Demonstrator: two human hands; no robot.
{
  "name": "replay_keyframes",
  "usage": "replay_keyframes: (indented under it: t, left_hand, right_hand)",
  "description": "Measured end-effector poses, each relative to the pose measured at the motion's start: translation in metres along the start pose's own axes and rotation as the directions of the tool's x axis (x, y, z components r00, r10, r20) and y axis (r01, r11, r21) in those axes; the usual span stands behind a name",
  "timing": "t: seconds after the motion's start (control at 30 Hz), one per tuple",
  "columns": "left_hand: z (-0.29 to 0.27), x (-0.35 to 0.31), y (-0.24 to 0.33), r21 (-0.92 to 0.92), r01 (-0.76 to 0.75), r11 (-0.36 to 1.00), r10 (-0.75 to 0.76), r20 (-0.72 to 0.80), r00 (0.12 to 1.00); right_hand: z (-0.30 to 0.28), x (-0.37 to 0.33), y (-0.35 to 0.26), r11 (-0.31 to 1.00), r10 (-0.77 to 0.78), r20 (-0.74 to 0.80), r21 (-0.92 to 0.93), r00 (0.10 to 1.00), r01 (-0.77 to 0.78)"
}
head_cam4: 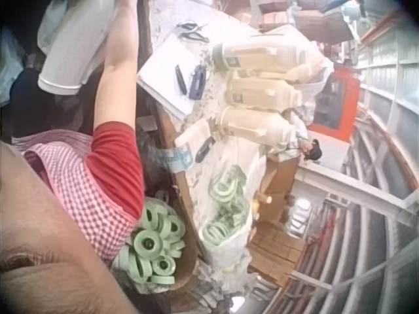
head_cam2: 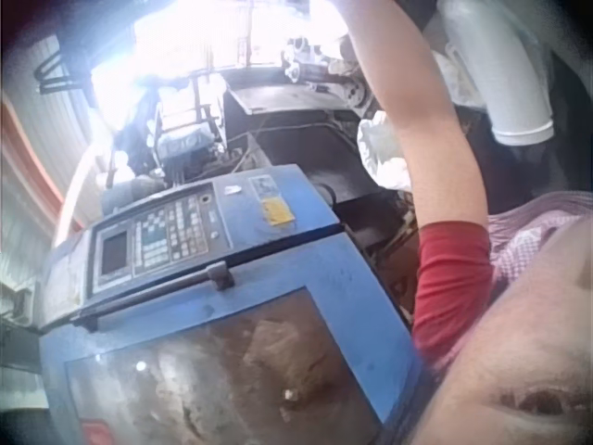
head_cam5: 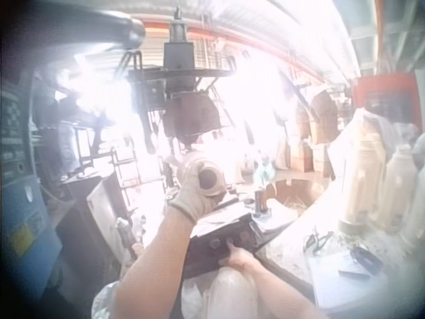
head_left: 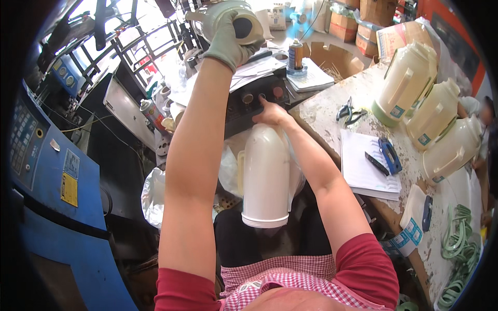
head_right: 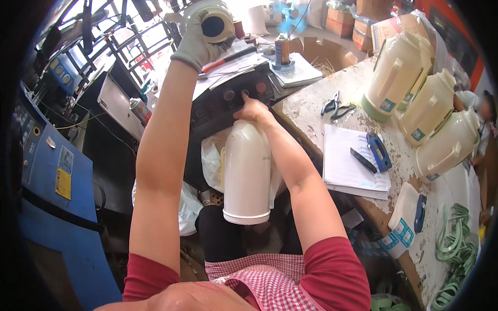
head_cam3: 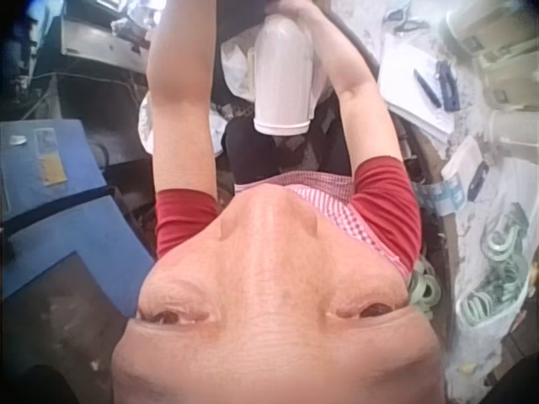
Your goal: The person assembles white plastic jugs by inserting green handles, applying labels, and placing them on a table. The person repeatedly picks up jugs, inserts handles, applies labels, and sets them down.
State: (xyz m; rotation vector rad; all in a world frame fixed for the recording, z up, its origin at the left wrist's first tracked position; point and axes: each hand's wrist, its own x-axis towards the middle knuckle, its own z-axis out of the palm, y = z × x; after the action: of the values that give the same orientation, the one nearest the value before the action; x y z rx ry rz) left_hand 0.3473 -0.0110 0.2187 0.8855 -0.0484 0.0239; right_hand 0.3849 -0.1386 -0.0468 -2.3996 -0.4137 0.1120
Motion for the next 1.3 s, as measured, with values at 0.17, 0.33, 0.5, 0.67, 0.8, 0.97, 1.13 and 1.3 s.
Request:
replay_keyframes:
  t: [0.17, 0.33, 0.5, 0.67, 0.8, 0.97, 1.13, 1.3]
  left_hand:
    - [-0.01, 0.019, 0.005, 0.031, -0.081, 0.996, 0.079, 0.072, 0.994]
    - [-0.054, -0.001, 0.009, 0.529, -0.683, -0.503, 0.41, 0.842, 0.35]
    - [-0.052, -0.194, -0.107, 0.55, -0.03, 0.835, -0.215, 0.376, 0.901]
    - [0.021, -0.319, -0.157, 0.913, -0.409, 0.012, -0.42, 0.375, 0.826]
    - [0.01, -0.304, -0.128, 0.834, -0.55, -0.043, -0.273, 0.52, 0.81]
    - [-0.042, -0.302, -0.048, 0.884, -0.43, 0.181, -0.06, 0.447, 0.893]
    - [-0.041, -0.339, -0.088, 0.704, -0.688, 0.179, -0.112, 0.709, 0.696]
    - [-0.071, -0.372, -0.109, 0.747, -0.569, 0.344, -0.091, 0.629, 0.772]
  right_hand:
    - [-0.031, -0.077, -0.042, 0.995, -0.083, -0.055, -0.064, 0.995, 0.079]
    - [-0.11, -0.27, -0.093, 0.943, -0.298, -0.386, 0.023, 0.873, 0.332]
    - [-0.111, -0.386, -0.069, 0.975, -0.06, -0.468, 0.16, 0.881, 0.152]
    - [-0.092, -0.444, -0.021, 0.807, 0.087, -0.573, 0.52, 0.815, 0.279]
    - [-0.157, -0.552, 0.071, 0.965, 0.254, -0.811, 0.247, 0.527, -0.085]
    - [-0.267, -0.729, 0.262, 0.273, 0.226, -0.969, -0.036, 0.1, -0.961]
    - [-0.288, -0.795, 0.303, 0.139, 0.14, -0.982, -0.109, 0.129, -0.984]
    - [-0.283, -0.701, 0.141, 0.754, -0.033, -0.998, 0.015, -0.06, -0.657]
